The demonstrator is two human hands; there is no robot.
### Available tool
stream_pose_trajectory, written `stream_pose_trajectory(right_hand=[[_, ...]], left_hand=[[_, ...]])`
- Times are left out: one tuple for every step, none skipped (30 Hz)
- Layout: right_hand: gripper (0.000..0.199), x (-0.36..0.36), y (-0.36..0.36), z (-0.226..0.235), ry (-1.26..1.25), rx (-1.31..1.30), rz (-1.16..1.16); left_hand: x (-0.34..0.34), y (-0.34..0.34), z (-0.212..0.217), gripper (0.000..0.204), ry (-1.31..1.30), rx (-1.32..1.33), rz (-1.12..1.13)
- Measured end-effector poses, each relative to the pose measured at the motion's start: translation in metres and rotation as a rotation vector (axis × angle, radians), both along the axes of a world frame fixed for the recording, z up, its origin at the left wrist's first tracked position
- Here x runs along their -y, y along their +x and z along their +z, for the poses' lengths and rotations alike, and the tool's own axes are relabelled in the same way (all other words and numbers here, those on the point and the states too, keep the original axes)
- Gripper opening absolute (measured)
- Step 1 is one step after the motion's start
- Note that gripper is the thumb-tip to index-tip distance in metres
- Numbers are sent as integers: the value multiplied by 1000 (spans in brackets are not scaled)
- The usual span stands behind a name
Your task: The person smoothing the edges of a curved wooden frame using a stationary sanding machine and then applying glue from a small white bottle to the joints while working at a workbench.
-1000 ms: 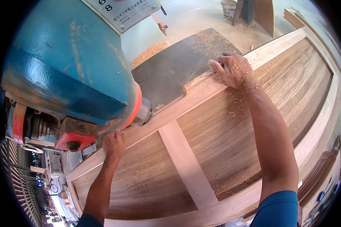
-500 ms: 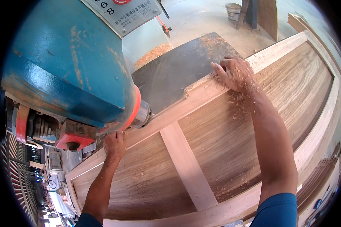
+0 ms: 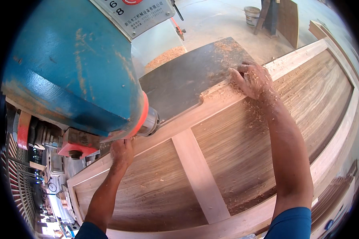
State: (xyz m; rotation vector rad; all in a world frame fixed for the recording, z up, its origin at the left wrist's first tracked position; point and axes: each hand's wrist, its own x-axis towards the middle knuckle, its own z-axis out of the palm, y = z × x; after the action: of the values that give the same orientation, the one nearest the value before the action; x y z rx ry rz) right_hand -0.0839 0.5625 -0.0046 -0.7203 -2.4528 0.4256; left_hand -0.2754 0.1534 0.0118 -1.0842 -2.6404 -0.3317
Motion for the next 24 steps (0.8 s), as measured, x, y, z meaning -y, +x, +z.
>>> stream_pose_trajectory(right_hand=[[50, 1, 0, 1, -36, 28, -7], [50, 3, 0, 4, -72, 58, -15], [50, 4, 0, 7, -109, 89, -23], [51, 4, 0, 8, -109, 99, -20], [52, 4, -1, 9, -109, 109, -19], [53, 3, -1, 9, -108, 119, -18], [53, 3, 0, 9, -101, 102, -13], [54, 3, 0, 7, -91, 84, -5], [55, 3, -1, 6, -82, 67, 3], [55, 2, -2, 4, -62, 58, 7], [55, 0, -1, 1, -41, 52, 8], [55, -2, -1, -2, -21, 47, 9], [55, -3, -2, -4, -17, 44, 9], [55, -4, -3, -5, -14, 36, 11], [56, -3, -3, -4, -10, 27, 12], [56, -3, -3, -3, -37, 41, 21], [56, 1, -1, 3, -63, 56, 29], [55, 2, -1, 6, -90, 71, 36], [55, 1, -2, 5, -84, 54, 34], [54, 2, -2, 3, -76, 42, 29], [53, 3, -2, 2, -67, 31, 23], [52, 4, -1, 2, -57, 25, 31], [51, 4, 1, 4, -50, 16, 43], [50, 5, 1, 4, -42, 7, 55]], left_hand=[[5, -6, -7, 37, 30, -36, -24], [7, -8, -10, 36, 58, -70, -48], [8, -9, -10, 36, 11, -49, -13], [9, -8, -10, 35, -37, -27, 22], [10, -10, -10, 34, -60, -40, 25], [10, -11, -11, 34, -85, -52, 28], [13, -15, -16, 34, -86, -98, 1], [16, -16, -18, 33, -95, -111, -7], [19, -18, -20, 33, -105, -125, -18], [22, -18, -20, 33, -125, -104, -14], [20, -16, -19, 33, -128, -76, 9], [17, -13, -16, 33, -130, -50, 32], [12, -9, -13, 32, -116, -20, 78], [11, -6, -10, 32, -91, -14, 83], [11, -3, -8, 32, -67, -9, 89], [14, -1, -7, 32, -32, -23, 51], [12, 2, -4, 32, -46, -5, 57], [10, 6, 0, 32, -58, 13, 65], [6, 11, 7, 33, -118, 63, 118], [4, 12, 8, 33, -151, 82, 134], [2, 12, 9, 33, -186, 100, 150], [1, 10, 8, 33, -196, 83, 133], [3, 9, 6, 31, -185, 13, 94], [5, 7, 5, 28, -173, -58, 58]])
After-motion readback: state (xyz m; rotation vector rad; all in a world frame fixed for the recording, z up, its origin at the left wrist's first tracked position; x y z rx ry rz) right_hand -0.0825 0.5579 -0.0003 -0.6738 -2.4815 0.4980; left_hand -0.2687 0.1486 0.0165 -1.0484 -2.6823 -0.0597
